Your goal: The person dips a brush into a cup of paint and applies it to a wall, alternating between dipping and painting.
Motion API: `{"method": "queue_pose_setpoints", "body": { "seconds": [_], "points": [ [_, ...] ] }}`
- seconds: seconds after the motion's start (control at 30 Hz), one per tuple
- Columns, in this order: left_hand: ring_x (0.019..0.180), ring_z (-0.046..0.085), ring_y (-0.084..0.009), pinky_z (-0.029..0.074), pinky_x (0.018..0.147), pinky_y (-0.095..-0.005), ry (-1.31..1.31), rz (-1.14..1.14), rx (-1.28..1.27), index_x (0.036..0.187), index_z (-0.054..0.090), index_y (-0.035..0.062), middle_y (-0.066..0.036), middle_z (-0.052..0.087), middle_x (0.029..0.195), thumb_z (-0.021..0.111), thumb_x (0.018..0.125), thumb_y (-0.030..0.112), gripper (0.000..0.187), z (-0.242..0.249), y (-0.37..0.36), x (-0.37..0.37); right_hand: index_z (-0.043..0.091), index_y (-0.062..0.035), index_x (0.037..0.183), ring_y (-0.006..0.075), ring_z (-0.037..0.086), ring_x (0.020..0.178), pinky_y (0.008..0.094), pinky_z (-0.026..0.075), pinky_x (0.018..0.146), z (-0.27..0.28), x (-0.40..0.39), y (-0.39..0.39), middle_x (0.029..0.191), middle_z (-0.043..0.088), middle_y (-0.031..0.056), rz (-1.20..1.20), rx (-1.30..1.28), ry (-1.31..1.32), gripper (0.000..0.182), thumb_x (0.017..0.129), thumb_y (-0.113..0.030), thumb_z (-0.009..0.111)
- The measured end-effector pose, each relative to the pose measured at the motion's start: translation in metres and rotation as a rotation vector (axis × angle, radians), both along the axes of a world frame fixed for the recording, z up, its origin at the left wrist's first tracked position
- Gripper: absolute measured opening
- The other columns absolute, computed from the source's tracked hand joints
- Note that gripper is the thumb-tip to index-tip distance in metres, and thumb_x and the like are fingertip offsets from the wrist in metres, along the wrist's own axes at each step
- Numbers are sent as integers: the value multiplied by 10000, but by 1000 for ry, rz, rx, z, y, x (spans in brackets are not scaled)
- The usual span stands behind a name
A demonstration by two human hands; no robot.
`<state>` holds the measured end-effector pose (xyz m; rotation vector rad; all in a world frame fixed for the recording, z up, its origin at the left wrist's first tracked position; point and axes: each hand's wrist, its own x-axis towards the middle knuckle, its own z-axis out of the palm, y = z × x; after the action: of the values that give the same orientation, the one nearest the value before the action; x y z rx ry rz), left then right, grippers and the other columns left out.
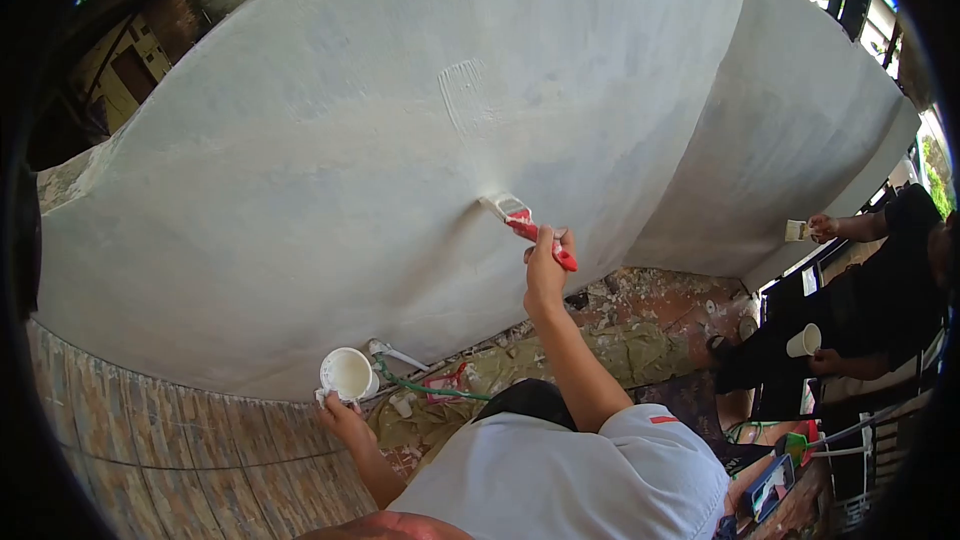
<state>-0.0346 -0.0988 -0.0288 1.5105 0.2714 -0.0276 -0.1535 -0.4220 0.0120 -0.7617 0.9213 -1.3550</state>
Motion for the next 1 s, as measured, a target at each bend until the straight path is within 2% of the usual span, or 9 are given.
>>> {"method": "queue_pose_setpoints", "body": {
  "seconds": [0.2, 0.33, 0.4, 0.5, 0.67, 0.7, 0.77, 0.87, 1.0],
  "points": [
    [618, 446, -89, 331, 464, -217, -25, -21, -41, 1121, 463, 28, -46, 541, 896, 471, 896, 202, 284, 0, -36, 3, 383, -104, 784, 93, 448, 548, 233, 339, 513, 168, 2, -31, 688, 475, 11, 113, -480, -290, 232, 914, -185, 557],
    [638, 451, -86, 328, 464, -215, -46, -51, -53, 1097, 480, 29, -43, 542, 892, 470, 893, 200, 266, 8, -49, -2, 385, -96, 791, 90, 461, 526, 232, 321, 487, 207, 13, -41, 684, 488, 11, 55, -662, -379, 238, 910, -181, 573],
    [642, 452, -86, 330, 465, -218, -65, -132, -45, 1087, 482, 29, -42, 543, 881, 473, 894, 198, 257, 0, -45, 1, 373, -102, 772, 60, 446, 500, 218, 303, 444, 182, 28, -48, 642, 457, -16, 78, -613, -324, 251, 920, -161, 567],
    [644, 450, -83, 327, 469, -218, -71, -180, -38, 1089, 480, 37, -36, 543, 867, 475, 896, 200, 253, -11, -38, 4, 372, -110, 752, 42, 414, 507, 206, 310, 455, 110, 30, -50, 622, 432, -30, 73, -491, -209, 263, 923, -165, 565],
    [663, 464, -83, 328, 481, -215, -11, -31, -24, 1081, 486, 49, -31, 550, 889, 479, 899, 206, 240, -7, -33, 2, 385, -116, 755, 47, 399, 506, 214, 315, 450, -25, -8, -29, 625, 438, -27, 83, -173, 66, 246, 924, -172, 556],
    [676, 469, -83, 329, 486, -214, 12, -9, -16, 1078, 489, 54, -29, 552, 900, 479, 899, 208, 236, -8, -30, 4, 385, -116, 755, 47, 399, 506, 214, 315, 450, -27, -15, -24, 625, 438, -27, 84, -175, 67, 246, 924, -172, 556],
    [688, 472, -83, 334, 492, -214, -3, -34, -10, 1087, 487, 56, -29, 553, 909, 475, 900, 210, 242, -11, -26, 8, 389, -120, 755, 53, 394, 502, 216, 317, 452, -23, -22, -19, 635, 434, -22, 108, 8, 108, 238, 925, -177, 545],
    [708, 473, -83, 342, 501, -215, -39, -67, 2, 1104, 485, 58, -27, 555, 925, 470, 901, 213, 256, -11, -20, 14, 388, -119, 751, 64, 399, 508, 215, 317, 463, 50, -18, -23, 644, 435, -14, 132, -100, -26, 237, 923, -179, 540],
    [722, 469, -87, 353, 512, -219, -36, -118, -7, 1167, 471, 53, -33, 553, 957, 466, 900, 214, 312, -13, -21, 21, 385, -112, 747, 85, 420, 539, 233, 339, 563, 177, -4, -42, 662, 458, 0, 93, -483, -203, 247, 915, -189, 549]
  ]
}}
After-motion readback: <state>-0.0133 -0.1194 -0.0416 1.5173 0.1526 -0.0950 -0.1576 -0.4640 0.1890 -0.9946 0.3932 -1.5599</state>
